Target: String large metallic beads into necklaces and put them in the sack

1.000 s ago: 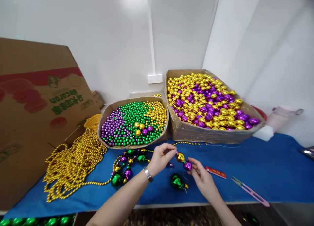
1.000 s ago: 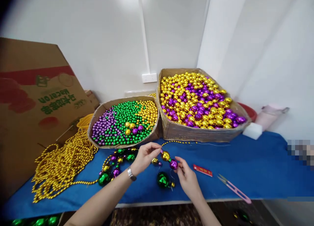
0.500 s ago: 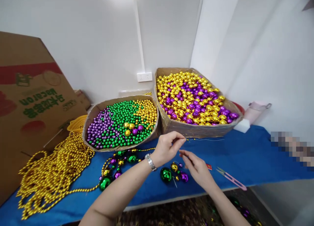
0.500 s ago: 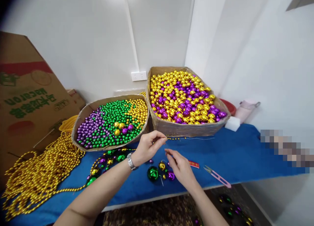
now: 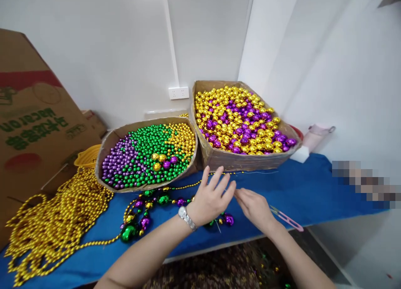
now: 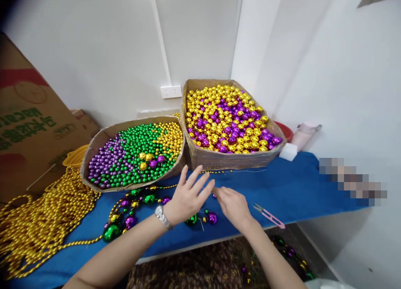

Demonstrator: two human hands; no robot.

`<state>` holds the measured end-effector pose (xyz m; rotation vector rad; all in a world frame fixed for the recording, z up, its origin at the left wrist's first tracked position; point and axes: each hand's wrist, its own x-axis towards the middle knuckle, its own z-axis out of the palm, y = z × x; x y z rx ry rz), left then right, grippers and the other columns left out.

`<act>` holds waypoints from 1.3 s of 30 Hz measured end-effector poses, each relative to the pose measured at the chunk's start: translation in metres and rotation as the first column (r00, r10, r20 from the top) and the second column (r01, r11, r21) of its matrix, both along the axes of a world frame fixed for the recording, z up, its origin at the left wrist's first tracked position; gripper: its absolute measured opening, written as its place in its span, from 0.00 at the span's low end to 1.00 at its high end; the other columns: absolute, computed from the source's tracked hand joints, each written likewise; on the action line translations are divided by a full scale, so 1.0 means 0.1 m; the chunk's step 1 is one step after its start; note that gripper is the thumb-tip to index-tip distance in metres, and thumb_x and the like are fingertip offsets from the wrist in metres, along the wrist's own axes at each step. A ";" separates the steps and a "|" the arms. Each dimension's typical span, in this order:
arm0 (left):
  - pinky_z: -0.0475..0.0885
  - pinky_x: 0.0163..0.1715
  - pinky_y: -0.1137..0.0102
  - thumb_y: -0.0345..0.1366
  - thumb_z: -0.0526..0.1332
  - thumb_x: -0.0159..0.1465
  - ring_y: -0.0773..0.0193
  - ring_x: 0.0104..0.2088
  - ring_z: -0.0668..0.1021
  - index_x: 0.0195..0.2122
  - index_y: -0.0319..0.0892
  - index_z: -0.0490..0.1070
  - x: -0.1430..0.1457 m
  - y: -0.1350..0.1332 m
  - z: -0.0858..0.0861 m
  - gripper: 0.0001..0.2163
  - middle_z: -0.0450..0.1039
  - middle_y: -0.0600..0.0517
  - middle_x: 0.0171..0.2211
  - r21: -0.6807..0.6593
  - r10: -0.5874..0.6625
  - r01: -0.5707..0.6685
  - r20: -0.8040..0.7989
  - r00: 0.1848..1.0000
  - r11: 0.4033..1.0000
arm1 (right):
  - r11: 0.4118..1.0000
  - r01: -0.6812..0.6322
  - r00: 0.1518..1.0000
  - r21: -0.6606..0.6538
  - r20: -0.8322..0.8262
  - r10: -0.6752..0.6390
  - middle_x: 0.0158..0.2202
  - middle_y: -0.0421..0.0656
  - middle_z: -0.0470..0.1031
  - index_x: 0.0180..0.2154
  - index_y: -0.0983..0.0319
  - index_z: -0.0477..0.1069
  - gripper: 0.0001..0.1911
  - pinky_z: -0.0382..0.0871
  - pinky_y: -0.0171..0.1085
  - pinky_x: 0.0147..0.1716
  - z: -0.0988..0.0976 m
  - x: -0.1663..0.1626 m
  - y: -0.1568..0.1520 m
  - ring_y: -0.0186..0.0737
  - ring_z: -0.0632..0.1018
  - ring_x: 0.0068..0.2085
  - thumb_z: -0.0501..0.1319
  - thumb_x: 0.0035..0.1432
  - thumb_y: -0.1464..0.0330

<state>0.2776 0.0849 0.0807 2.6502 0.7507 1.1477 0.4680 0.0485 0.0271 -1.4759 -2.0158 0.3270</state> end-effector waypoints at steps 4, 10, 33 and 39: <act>0.69 0.43 0.53 0.26 0.51 0.63 0.55 0.35 0.75 0.38 0.38 0.71 -0.07 0.01 -0.06 0.10 0.73 0.46 0.28 0.114 0.161 -0.124 -0.412 0.897 0.986 | 0.998 -0.060 0.994 0.003 0.094 0.059 0.38 0.44 0.77 0.47 0.57 0.71 0.17 0.68 0.35 0.43 0.03 -0.04 0.11 0.38 0.76 0.41 0.47 0.65 0.63; 0.69 0.31 0.66 0.28 0.52 0.64 0.59 0.30 0.75 0.39 0.42 0.71 -0.49 0.02 -0.31 0.10 0.73 0.49 0.28 0.017 0.329 -0.358 -0.434 0.839 0.934 | 0.998 0.044 0.960 -0.045 0.278 -0.030 0.40 0.44 0.76 0.44 0.58 0.72 0.13 0.67 0.36 0.41 -0.32 -0.10 0.30 0.40 0.74 0.41 0.52 0.63 0.65; 0.62 0.28 0.73 0.41 0.50 0.66 0.65 0.28 0.71 0.34 0.42 0.76 -0.63 -0.35 -0.40 0.16 0.70 0.51 0.25 -0.595 0.253 -0.211 -0.014 0.967 0.776 | 0.978 0.164 0.912 -0.129 0.397 -0.101 0.42 0.46 0.74 0.37 0.58 0.73 0.10 0.60 0.38 0.39 -0.44 -0.30 0.41 0.44 0.71 0.44 0.53 0.61 0.67; 0.63 0.29 0.73 0.41 0.51 0.66 0.64 0.29 0.73 0.37 0.43 0.76 -0.64 -0.37 -0.43 0.15 0.73 0.51 0.27 -0.602 0.255 -0.195 0.016 0.967 0.775 | 0.970 0.175 0.959 -0.165 0.252 -0.130 0.40 0.50 0.75 0.28 0.61 0.72 0.08 0.60 0.41 0.42 -0.52 -0.43 0.40 0.46 0.70 0.45 0.55 0.56 0.72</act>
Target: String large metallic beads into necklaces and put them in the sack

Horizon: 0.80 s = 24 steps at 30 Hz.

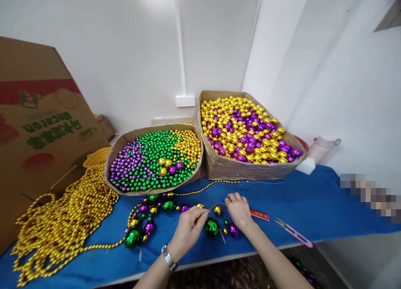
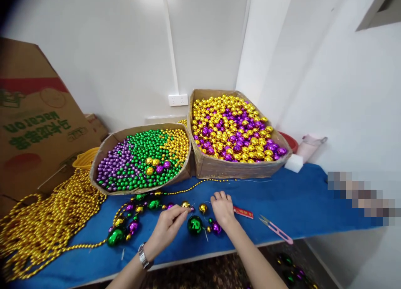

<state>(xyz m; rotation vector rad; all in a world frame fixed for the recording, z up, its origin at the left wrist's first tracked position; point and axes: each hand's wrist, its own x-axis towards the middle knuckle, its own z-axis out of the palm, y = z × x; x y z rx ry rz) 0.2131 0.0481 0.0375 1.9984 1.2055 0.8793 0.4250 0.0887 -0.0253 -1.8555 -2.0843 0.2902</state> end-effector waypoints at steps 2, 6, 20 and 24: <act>0.64 0.30 0.73 0.41 0.51 0.66 0.64 0.29 0.73 0.38 0.43 0.76 -0.02 0.00 -0.01 0.15 0.74 0.50 0.27 -0.013 0.009 -0.008 0.028 1.000 1.000 | 1.000 0.001 0.994 0.000 -0.109 -0.001 0.36 0.48 0.75 0.28 0.61 0.71 0.10 0.61 0.40 0.41 0.07 0.03 0.00 0.44 0.72 0.42 0.53 0.58 0.69; 0.66 0.28 0.73 0.42 0.52 0.65 0.64 0.28 0.75 0.43 0.42 0.74 -0.03 -0.01 -0.03 0.15 0.75 0.51 0.27 -0.115 0.055 -0.042 0.114 0.992 0.992 | 1.000 -0.021 0.922 0.004 -0.386 0.021 0.31 0.41 0.75 0.34 0.60 0.68 0.16 0.65 0.35 0.34 0.34 0.12 -0.03 0.37 0.74 0.32 0.47 0.62 0.59; 0.60 0.21 0.76 0.44 0.57 0.61 0.71 0.21 0.65 0.35 0.38 0.69 0.00 -0.06 -0.03 0.13 0.62 0.57 0.19 -0.393 0.232 -0.023 0.494 0.838 0.919 | 0.982 -0.159 0.751 0.104 -0.633 0.189 0.26 0.36 0.66 0.51 0.59 0.59 0.16 0.65 0.30 0.26 0.82 -0.33 -0.61 0.32 0.70 0.26 0.48 0.64 0.62; 0.60 0.21 0.77 0.44 0.57 0.61 0.72 0.21 0.65 0.35 0.38 0.70 0.01 -0.10 -0.07 0.13 0.62 0.57 0.21 -0.376 0.211 -0.016 0.482 0.850 0.927 | 0.977 -0.147 0.805 0.155 -0.556 0.209 0.27 0.37 0.68 0.57 0.61 0.53 0.19 0.66 0.30 0.25 0.71 -0.44 -0.70 0.33 0.73 0.27 0.44 0.66 0.66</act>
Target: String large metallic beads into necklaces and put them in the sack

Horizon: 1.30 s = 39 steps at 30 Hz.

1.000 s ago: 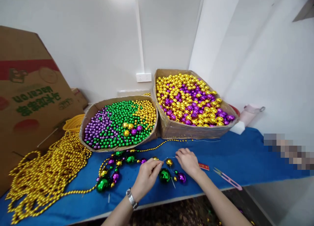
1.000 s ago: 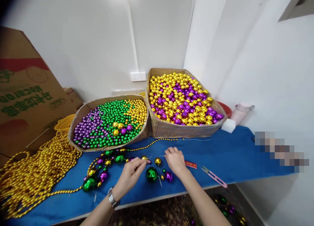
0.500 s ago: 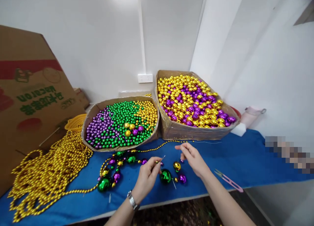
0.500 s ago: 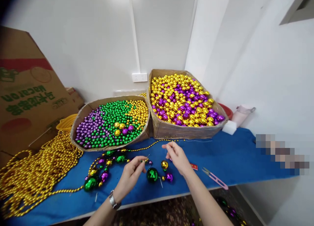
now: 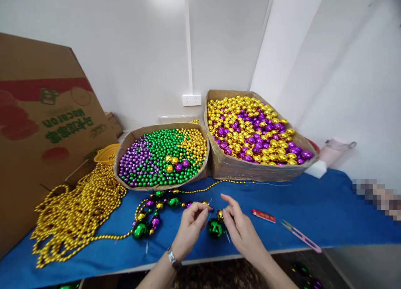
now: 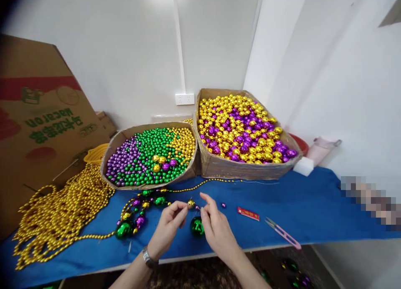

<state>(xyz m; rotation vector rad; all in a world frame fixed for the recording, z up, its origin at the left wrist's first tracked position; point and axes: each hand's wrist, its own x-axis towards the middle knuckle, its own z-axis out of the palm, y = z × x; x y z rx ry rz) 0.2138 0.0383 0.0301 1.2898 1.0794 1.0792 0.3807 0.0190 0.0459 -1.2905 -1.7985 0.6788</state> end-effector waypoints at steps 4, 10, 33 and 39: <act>0.64 0.23 0.76 0.43 0.58 0.61 0.70 0.23 0.67 0.35 0.38 0.71 0.02 -0.03 -0.08 0.12 0.65 0.55 0.25 0.041 -0.013 0.015 -0.038 0.999 0.999 | 0.993 0.059 0.997 0.105 0.034 -0.063 0.26 0.38 0.69 0.57 0.62 0.55 0.20 0.68 0.29 0.26 -0.10 -0.06 -0.02 0.33 0.74 0.26 0.45 0.65 0.67; 0.67 0.28 0.73 0.41 0.58 0.61 0.67 0.27 0.70 0.33 0.38 0.72 0.03 -0.04 -0.15 0.11 0.70 0.51 0.27 0.090 -0.016 0.029 -0.148 0.989 0.996 | 0.964 0.096 0.986 0.249 0.106 -0.125 0.30 0.43 0.74 0.57 0.63 0.57 0.20 0.72 0.34 0.33 -0.17 -0.08 -0.02 0.36 0.77 0.31 0.47 0.64 0.70; 0.70 0.29 0.72 0.41 0.59 0.60 0.63 0.30 0.74 0.32 0.39 0.74 0.06 -0.04 -0.15 0.10 0.74 0.49 0.30 0.118 -0.014 0.040 -0.219 0.976 0.992 | 0.931 0.087 0.978 0.356 0.147 -0.147 0.35 0.46 0.77 0.58 0.63 0.58 0.22 0.74 0.38 0.39 -0.21 -0.07 0.01 0.38 0.79 0.35 0.49 0.63 0.71; 0.70 0.31 0.72 0.40 0.59 0.60 0.64 0.30 0.75 0.32 0.39 0.74 0.07 -0.05 -0.14 0.09 0.75 0.50 0.30 0.141 0.001 0.033 -0.230 0.973 0.989 | 0.936 0.069 0.980 0.345 0.154 -0.129 0.36 0.46 0.77 0.59 0.62 0.56 0.21 0.74 0.39 0.40 -0.23 -0.07 0.00 0.39 0.78 0.36 0.49 0.64 0.71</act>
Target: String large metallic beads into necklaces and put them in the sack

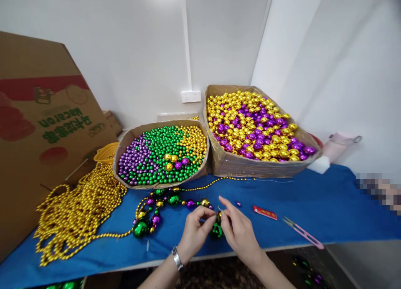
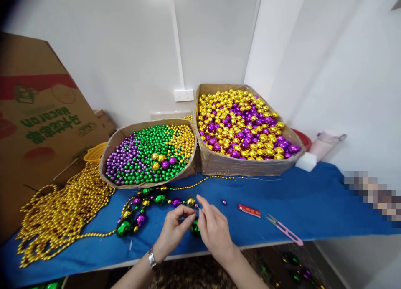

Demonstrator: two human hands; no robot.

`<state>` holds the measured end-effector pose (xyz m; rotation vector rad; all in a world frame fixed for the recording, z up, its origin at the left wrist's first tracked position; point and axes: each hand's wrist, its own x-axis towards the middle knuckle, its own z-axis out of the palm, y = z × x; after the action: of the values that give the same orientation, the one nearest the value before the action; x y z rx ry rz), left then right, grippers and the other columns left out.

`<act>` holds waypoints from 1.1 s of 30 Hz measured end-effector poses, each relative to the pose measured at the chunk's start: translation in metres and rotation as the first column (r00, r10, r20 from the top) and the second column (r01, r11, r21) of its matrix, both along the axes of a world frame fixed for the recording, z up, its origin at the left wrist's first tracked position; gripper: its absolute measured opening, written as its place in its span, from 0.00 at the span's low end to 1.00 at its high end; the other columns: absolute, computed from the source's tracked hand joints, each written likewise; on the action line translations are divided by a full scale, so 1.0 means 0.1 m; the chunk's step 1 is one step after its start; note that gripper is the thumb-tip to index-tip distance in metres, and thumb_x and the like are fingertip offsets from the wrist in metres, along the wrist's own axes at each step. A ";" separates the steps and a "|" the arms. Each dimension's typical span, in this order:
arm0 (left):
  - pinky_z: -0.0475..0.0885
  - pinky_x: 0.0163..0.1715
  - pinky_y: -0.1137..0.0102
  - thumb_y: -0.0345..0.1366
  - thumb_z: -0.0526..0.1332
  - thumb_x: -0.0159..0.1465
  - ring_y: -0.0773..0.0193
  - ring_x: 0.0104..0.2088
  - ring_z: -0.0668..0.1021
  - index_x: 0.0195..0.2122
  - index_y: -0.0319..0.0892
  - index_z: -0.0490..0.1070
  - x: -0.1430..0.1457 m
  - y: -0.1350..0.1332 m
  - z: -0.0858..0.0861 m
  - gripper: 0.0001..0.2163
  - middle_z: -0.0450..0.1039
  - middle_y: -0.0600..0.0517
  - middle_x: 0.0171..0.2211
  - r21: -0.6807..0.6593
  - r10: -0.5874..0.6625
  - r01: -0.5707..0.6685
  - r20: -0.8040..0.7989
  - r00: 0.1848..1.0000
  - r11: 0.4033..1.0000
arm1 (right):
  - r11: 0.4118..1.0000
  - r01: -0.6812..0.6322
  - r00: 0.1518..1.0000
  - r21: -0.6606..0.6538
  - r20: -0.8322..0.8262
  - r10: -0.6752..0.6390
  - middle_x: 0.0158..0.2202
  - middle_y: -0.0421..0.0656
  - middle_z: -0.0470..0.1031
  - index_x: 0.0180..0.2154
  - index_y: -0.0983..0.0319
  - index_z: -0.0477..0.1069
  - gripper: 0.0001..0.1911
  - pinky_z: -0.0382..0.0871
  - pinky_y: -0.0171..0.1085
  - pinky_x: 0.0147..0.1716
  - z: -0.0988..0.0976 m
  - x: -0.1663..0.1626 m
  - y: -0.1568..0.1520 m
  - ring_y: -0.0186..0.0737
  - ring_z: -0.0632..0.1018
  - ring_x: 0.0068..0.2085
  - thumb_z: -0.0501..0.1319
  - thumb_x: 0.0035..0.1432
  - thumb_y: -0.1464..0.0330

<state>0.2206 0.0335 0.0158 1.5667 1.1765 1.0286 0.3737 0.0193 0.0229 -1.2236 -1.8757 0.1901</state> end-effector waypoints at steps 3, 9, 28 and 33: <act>0.70 0.30 0.72 0.39 0.59 0.60 0.64 0.30 0.75 0.32 0.39 0.74 0.00 0.00 -0.03 0.09 0.74 0.50 0.30 -0.007 0.005 -0.005 0.006 1.000 1.000 | 1.000 -0.007 1.000 0.020 0.001 0.007 0.36 0.46 0.76 0.59 0.62 0.56 0.22 0.74 0.39 0.39 -0.02 0.01 0.00 0.39 0.78 0.36 0.49 0.64 0.72; 0.70 0.30 0.73 0.38 0.59 0.60 0.64 0.30 0.74 0.32 0.39 0.73 0.00 0.00 -0.02 0.08 0.74 0.50 0.30 -0.008 -0.005 0.005 -0.001 1.000 1.000 | 0.999 -0.003 0.999 0.040 0.034 0.002 0.41 0.47 0.76 0.60 0.61 0.54 0.22 0.74 0.39 0.39 -0.03 0.01 0.01 0.39 0.78 0.37 0.49 0.64 0.72; 0.69 0.33 0.72 0.30 0.54 0.63 0.64 0.33 0.74 0.36 0.42 0.72 0.01 -0.05 -0.01 0.07 0.72 0.50 0.32 0.300 0.011 0.066 -0.248 0.969 0.952 | 0.972 -0.058 0.997 -0.226 -0.061 0.046 0.30 0.41 0.74 0.57 0.63 0.54 0.21 0.72 0.32 0.31 0.00 0.00 0.03 0.37 0.78 0.33 0.48 0.64 0.68; 0.69 0.33 0.72 0.30 0.53 0.64 0.64 0.33 0.74 0.38 0.43 0.71 0.01 -0.04 -0.02 0.08 0.71 0.49 0.32 0.357 0.031 0.083 -0.302 0.953 0.930 | 0.975 -0.026 0.997 -0.219 -0.078 0.009 0.33 0.41 0.76 0.47 0.60 0.62 0.12 0.72 0.33 0.33 -0.02 0.00 0.04 0.37 0.79 0.34 0.49 0.63 0.68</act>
<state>0.2219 0.0297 0.0140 2.0906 1.2092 1.0592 0.3735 0.0230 0.0212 -1.3278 -1.8361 0.4585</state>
